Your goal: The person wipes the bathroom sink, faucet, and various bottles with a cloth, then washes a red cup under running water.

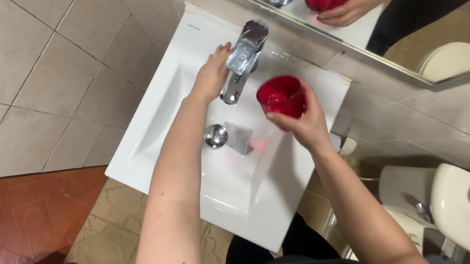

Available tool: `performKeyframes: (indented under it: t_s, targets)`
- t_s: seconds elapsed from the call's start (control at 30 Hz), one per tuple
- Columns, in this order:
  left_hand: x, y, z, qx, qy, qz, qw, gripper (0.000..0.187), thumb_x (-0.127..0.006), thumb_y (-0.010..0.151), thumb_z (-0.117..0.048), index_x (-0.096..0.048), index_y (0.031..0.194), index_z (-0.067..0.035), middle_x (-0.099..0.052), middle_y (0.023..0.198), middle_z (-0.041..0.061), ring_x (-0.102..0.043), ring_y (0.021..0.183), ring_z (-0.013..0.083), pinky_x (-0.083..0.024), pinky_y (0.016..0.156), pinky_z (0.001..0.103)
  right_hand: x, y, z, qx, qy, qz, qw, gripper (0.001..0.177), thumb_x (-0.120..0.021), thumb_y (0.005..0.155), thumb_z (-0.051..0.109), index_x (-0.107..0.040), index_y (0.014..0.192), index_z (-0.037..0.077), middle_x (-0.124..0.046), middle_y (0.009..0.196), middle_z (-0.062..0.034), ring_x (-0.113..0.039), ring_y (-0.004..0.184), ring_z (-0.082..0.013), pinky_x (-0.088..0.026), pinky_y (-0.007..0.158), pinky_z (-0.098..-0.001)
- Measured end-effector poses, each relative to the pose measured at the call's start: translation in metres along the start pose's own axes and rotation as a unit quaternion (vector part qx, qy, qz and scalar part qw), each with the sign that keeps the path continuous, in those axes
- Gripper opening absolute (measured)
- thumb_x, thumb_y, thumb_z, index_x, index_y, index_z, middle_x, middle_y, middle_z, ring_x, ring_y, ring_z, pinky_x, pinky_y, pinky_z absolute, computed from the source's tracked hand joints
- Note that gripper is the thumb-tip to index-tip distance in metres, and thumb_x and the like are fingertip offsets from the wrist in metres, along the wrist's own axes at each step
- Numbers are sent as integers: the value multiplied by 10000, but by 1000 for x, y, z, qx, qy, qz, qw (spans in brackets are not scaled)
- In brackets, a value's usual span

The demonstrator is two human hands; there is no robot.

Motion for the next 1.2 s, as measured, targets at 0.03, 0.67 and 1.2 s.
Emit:
performKeyframes:
  t_s: [0.03,0.67,1.2]
  targets:
    - [2,-1,4,2,0,1,1000,477,-298,1076,-217,-440,1525,-136,-339,1651,128,-244,1547,352,-159,1255,476,-5,-2,-10,-2,1,1,1000,971,-909,610,352,-488,1444,87,-610,1379,-113,-592,1278,-272,-517,1055,-383]
    - [49,-1,42,127,287,-157,936,820,-455,1123,-507,-100,1622,38,-95,1701,254,-82,1591,401,-60,1316,508,-40,-11,-48,68,-59,38,995,995,-919,692,310,-405,1522,115,-512,1511,-126,-518,1368,-299,-475,1107,-401]
    - [-86,-185,-17,184,-251,-265,913,1105,-1075,478,-303,-517,1422,-171,-624,1373,108,-575,1337,271,-430,1178,408,-48,-12,-87,228,-31,178,957,615,-614,1046,300,-410,1550,12,-445,1544,-270,-341,1482,-449,-236,1232,-583]
Point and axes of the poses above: each hand's wrist, its own y-axis towards the middle knuckle, its own x-axis out of the back of the hand, z = x × y, the point moved 10 cm from there along y, towards the middle knuckle
